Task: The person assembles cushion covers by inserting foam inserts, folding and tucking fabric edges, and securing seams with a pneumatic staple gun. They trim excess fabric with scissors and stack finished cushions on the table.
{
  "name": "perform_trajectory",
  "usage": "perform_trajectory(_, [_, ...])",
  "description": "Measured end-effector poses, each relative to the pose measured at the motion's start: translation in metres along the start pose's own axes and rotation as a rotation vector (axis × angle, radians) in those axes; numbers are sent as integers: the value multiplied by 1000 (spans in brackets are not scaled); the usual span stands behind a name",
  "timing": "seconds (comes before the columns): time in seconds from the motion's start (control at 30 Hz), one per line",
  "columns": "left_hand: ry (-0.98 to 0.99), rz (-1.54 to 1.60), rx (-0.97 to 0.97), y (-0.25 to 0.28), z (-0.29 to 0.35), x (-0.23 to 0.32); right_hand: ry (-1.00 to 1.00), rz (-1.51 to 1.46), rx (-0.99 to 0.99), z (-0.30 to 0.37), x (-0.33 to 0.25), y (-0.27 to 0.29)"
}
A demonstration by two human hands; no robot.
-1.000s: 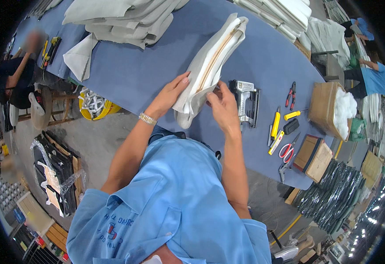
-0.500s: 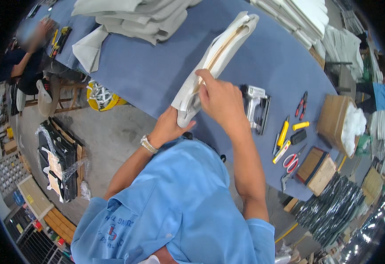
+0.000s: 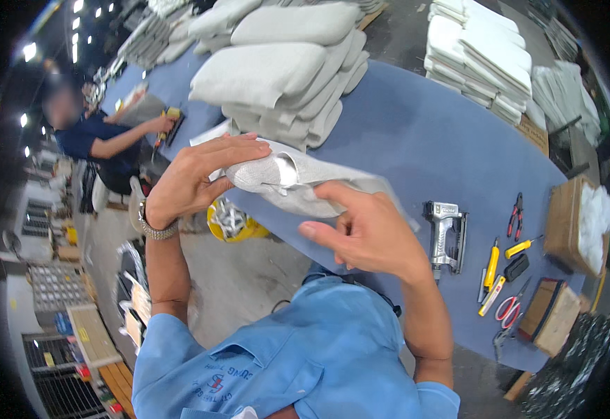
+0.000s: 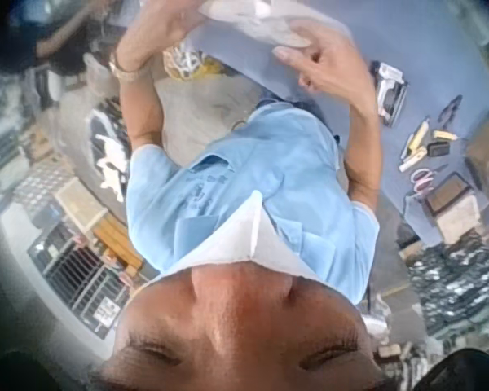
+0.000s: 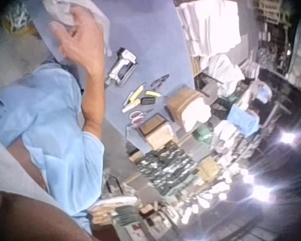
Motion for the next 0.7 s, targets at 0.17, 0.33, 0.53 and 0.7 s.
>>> perform_trajectory(0.17, [-72,-10,-72,6,-60,4,156,198,351,-17,-19,33])
perform_trajectory(0.33, [-55,112,-16,-2,-100,1,575,275,660,2,-34,40])
perform_trajectory(0.53, [-149,127,-9,-13,-128,14,494,21,713,3,-1,47])
perform_trajectory(0.7, [-152,123,240,-25,-128,19,676,318,898,-3,-10,40])
Point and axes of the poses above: each hand's wrist, its own z-axis away from the middle knuckle, its own y-axis out of the back of the hand, x = y × z, the point moved 8 cm from there along -z, towards the middle knuckle, and after that the axes turned 4 degrees about -z, right-handed, at the moved point
